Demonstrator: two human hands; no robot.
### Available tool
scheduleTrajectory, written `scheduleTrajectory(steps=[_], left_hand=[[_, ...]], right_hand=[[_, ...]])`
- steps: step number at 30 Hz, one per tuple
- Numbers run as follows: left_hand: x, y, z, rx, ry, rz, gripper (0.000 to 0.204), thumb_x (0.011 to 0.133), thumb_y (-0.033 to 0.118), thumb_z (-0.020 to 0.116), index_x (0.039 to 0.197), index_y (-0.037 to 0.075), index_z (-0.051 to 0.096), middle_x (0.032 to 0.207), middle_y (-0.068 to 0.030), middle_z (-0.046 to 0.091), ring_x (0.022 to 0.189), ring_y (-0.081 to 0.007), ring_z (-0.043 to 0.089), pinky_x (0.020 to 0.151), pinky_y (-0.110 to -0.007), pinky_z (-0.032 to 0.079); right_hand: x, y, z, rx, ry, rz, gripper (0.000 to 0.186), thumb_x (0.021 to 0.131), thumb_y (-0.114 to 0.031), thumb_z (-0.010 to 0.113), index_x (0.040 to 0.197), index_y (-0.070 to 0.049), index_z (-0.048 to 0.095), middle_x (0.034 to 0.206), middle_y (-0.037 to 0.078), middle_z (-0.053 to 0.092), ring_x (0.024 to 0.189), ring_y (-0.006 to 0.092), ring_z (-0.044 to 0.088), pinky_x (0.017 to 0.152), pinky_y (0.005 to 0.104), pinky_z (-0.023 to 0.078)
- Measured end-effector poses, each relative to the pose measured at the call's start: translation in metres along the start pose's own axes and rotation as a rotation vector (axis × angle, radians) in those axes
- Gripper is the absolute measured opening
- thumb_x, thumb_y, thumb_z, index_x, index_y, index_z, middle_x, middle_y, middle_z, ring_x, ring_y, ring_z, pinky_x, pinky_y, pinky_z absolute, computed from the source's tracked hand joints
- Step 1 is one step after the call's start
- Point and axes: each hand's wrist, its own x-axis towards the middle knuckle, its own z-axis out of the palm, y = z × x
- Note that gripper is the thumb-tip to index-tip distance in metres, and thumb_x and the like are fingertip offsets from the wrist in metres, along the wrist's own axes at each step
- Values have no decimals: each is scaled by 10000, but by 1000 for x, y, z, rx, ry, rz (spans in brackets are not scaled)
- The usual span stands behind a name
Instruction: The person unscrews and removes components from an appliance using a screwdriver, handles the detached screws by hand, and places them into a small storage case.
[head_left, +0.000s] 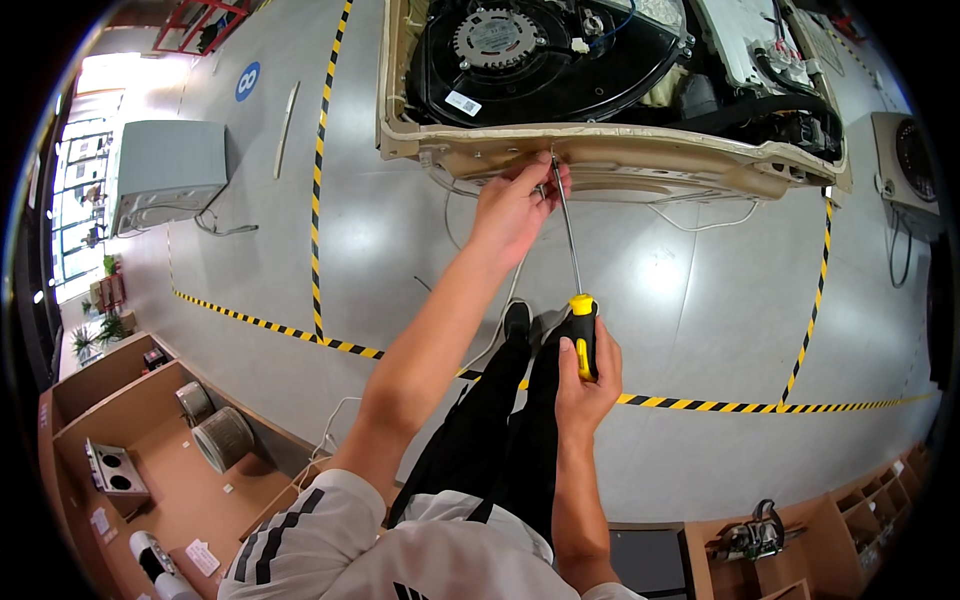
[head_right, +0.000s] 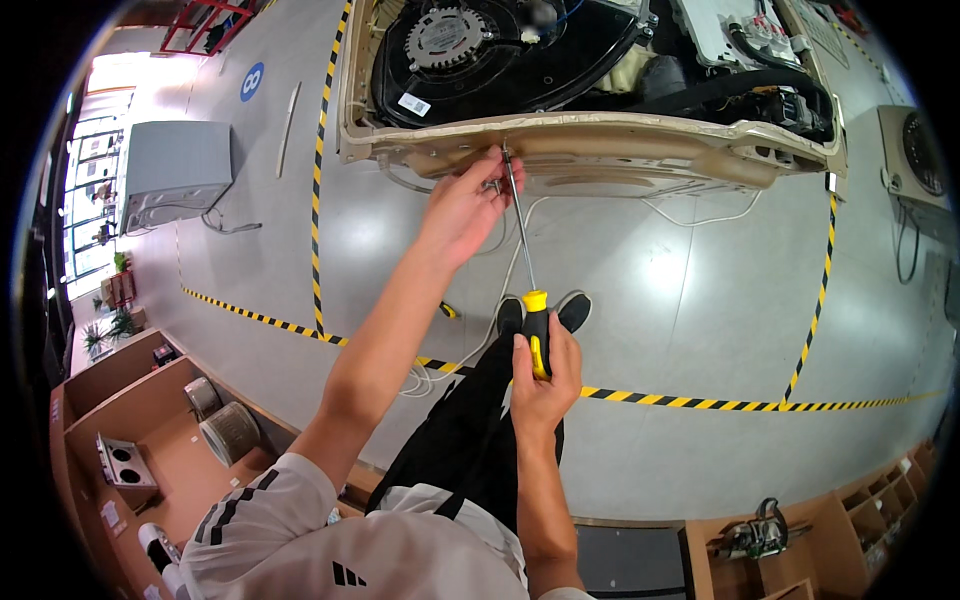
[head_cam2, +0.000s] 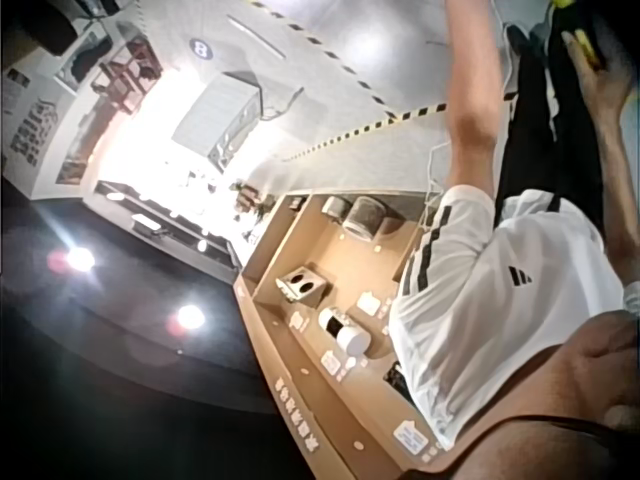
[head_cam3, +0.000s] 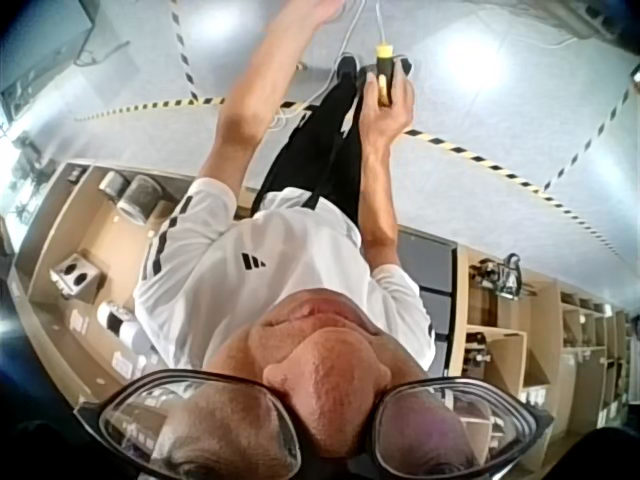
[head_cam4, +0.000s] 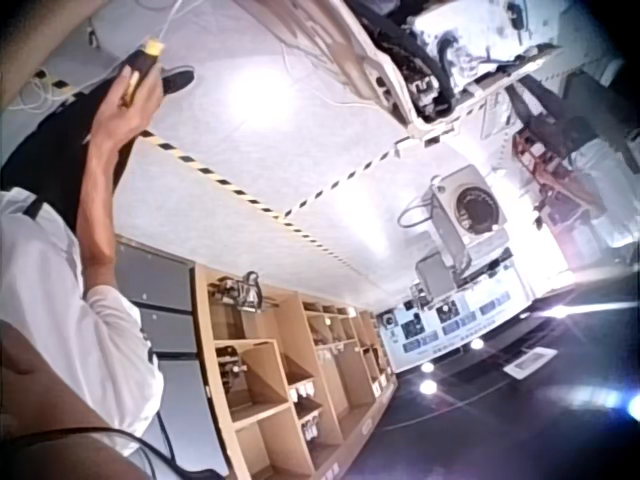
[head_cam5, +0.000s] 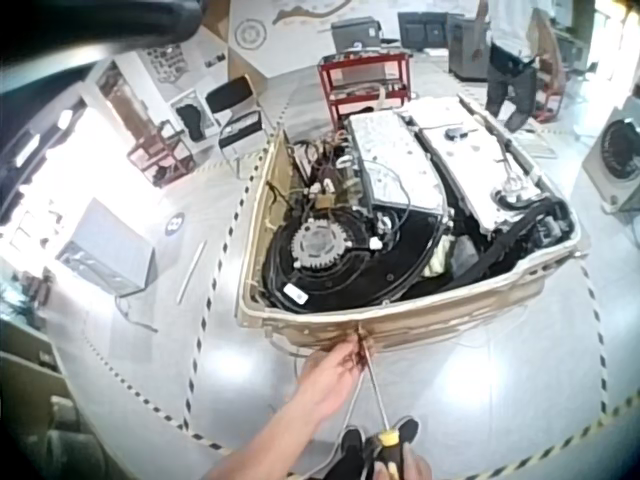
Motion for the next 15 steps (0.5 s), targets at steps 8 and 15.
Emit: scheduleTrajectory(steps=[8,15], left_hand=[[7,-2,10,20,141,-3,182,854,110,600,980,-19,579,932,-112,607,848,-191,588,758,-308,501],[7,-6,14,17,167,-27,184,864,136,582,971,-12,570,924,-112,605,858,-200,584,777,-322,500]], right_hand=[[6,10,-7,1682,-581,1060,386,939,-287,399,1286,-119,418,966,158,600,479,106,417,364,181,342],[1,-2,4,77,-80,92,435,808,-49,633,1226,-4,520,840,87,560,679,160,512,617,235,423]])
